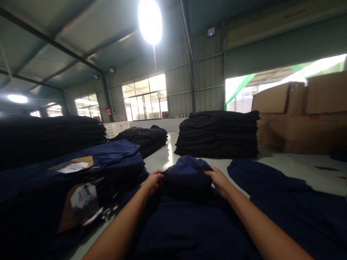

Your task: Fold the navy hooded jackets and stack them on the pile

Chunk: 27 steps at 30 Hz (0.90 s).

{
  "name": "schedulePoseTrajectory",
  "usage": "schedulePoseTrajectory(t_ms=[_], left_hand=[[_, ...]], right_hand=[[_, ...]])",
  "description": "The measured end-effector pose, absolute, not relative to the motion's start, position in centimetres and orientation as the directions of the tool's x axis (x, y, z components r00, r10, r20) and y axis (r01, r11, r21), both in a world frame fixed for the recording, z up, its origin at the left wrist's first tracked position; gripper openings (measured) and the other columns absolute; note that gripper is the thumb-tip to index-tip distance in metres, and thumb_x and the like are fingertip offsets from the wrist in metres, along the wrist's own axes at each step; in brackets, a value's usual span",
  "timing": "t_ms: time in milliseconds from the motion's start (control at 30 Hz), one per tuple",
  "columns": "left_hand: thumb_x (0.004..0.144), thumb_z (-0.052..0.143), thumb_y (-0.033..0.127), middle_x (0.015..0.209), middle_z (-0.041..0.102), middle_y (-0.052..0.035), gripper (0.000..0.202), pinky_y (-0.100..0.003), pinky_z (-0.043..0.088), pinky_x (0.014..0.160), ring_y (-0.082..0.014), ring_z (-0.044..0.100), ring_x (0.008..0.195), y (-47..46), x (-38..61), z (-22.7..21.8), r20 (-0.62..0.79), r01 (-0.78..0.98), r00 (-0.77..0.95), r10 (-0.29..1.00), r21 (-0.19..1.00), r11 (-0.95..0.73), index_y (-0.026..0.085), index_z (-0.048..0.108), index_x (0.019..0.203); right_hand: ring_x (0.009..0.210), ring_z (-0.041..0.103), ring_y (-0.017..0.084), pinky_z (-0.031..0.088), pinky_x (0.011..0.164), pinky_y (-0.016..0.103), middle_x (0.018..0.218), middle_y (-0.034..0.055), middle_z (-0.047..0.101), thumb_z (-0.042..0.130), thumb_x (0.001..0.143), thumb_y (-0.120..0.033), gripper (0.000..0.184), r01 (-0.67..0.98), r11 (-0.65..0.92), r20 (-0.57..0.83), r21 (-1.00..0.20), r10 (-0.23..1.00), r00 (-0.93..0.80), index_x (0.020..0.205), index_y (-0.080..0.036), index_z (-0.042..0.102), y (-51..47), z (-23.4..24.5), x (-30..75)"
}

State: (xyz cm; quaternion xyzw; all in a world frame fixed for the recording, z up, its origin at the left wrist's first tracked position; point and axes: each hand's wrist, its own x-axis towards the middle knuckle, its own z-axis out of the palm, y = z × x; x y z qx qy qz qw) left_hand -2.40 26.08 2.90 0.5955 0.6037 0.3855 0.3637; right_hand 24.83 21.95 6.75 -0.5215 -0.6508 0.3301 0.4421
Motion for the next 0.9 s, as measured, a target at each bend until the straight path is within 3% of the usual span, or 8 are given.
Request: schedulePoseTrajectory(t_ms=[133, 233, 333, 467, 600, 700, 800, 900], left_hand=[[0.063, 0.06, 0.013, 0.065, 0.06, 0.0017, 0.012, -0.021, 0.046, 0.059, -0.0116, 0.058, 0.062, 21.9, -6.5, 5.2, 0.051, 0.466, 0.087, 0.995, 0.881, -0.086, 0.015, 0.063, 0.074], [0.054, 0.057, 0.006, 0.057, 0.057, 0.0017, 0.011, -0.026, 0.047, 0.063, -0.0161, 0.058, 0.066, 18.6, -8.0, 5.8, 0.061, 0.57, 0.119, 0.991, 0.813, -0.119, 0.014, 0.062, 0.06], [0.053, 0.052, 0.0, 0.084, 0.065, -0.0017, 0.035, -0.028, 0.045, 0.082, -0.0191, 0.058, 0.089, 15.9, -7.0, 5.7, 0.159, 0.645, 0.139, 0.977, 0.735, -0.211, 0.015, 0.066, 0.082], [0.056, 0.046, -0.006, 0.115, 0.061, -0.0032, 0.061, -0.027, 0.038, 0.097, -0.0169, 0.053, 0.108, 13.1, -4.1, 5.2, 0.238, 0.68, 0.281, 0.93, 0.634, -0.368, 0.019, 0.061, 0.109], [0.06, 0.043, -0.003, 0.103, 0.068, 0.0001, 0.052, -0.031, 0.041, 0.093, -0.018, 0.058, 0.099, 12.4, -2.9, 4.6, 0.224, 0.73, 0.362, 0.905, 0.535, -0.425, 0.021, 0.067, 0.098], [0.061, 0.042, -0.001, 0.091, 0.07, -0.0007, 0.045, -0.039, 0.04, 0.092, -0.0225, 0.059, 0.096, 13.0, -3.3, 3.9, 0.218, 0.791, 0.336, 0.916, 0.463, -0.4, 0.022, 0.07, 0.087], [0.057, 0.041, -0.003, 0.096, 0.068, -0.0019, 0.051, -0.038, 0.038, 0.091, -0.0226, 0.057, 0.099, 13.7, -4.4, 3.1, 0.216, 0.813, 0.335, 0.917, 0.426, -0.397, 0.023, 0.069, 0.09], [0.053, 0.041, -0.003, 0.107, 0.065, 0.0001, 0.061, -0.036, 0.036, 0.093, -0.0209, 0.053, 0.106, 14.1, -5.8, 2.0, 0.189, 0.817, 0.368, 0.91, 0.402, -0.414, 0.026, 0.065, 0.1]], right_hand=[[0.084, 0.063, 0.02, 0.046, 0.083, 0.032, 0.085, 0.0047, 0.07, 0.046, 0.051, -0.023, 0.037, 0.347, 0.227, 0.054, -0.91, 0.894, -0.444, 0.083, -0.017, 0.065, 17.3, 9.6, 27.4], [0.086, 0.061, 0.021, 0.046, 0.08, 0.031, 0.083, 0.0044, 0.069, 0.047, 0.052, -0.024, 0.03, 0.512, 0.218, -0.054, -0.831, 0.884, -0.464, 0.075, -0.018, 0.065, 15.1, 10.2, 28.6], [0.083, 0.061, 0.019, 0.046, 0.079, 0.029, 0.081, 0.0048, 0.069, 0.05, 0.057, -0.023, 0.031, 0.605, 0.279, 0.022, -0.746, 0.918, -0.397, 0.083, -0.017, 0.064, 14.4, 9.3, 27.6], [0.081, 0.061, 0.017, 0.045, 0.079, 0.029, 0.085, 0.0061, 0.068, 0.044, 0.065, -0.018, 0.035, 0.691, 0.419, 0.177, -0.589, 0.901, -0.396, 0.095, -0.015, 0.063, 14.2, 7.4, 24.5], [0.089, 0.057, 0.02, 0.041, 0.084, 0.034, 0.085, 0.0045, 0.068, 0.045, 0.072, -0.02, 0.03, 0.739, 0.488, 0.228, -0.464, 0.872, -0.433, 0.092, -0.02, 0.067, 13.7, 6.6, 21.4], [0.098, 0.051, 0.023, 0.038, 0.085, 0.04, 0.095, 0.003, 0.067, 0.043, 0.07, -0.011, 0.041, 0.805, 0.552, 0.21, -0.217, 0.832, -0.514, 0.096, -0.029, 0.068, 13.4, 6.7, 19.8], [0.108, 0.045, 0.025, 0.033, 0.09, 0.046, 0.115, -0.0022, 0.061, 0.041, 0.059, -0.002, 0.059, 0.787, 0.614, 0.091, -0.066, 0.789, -0.608, 0.097, -0.037, 0.068, 13.3, 7.0, 19.2], [0.121, 0.034, 0.032, 0.021, 0.098, 0.054, 0.129, -0.0064, 0.053, 0.045, 0.054, -0.003, 0.049, 0.8, 0.599, -0.012, -0.043, 0.8, -0.6, 0.082, -0.032, 0.071, 13.6, 6.9, 19.5]])
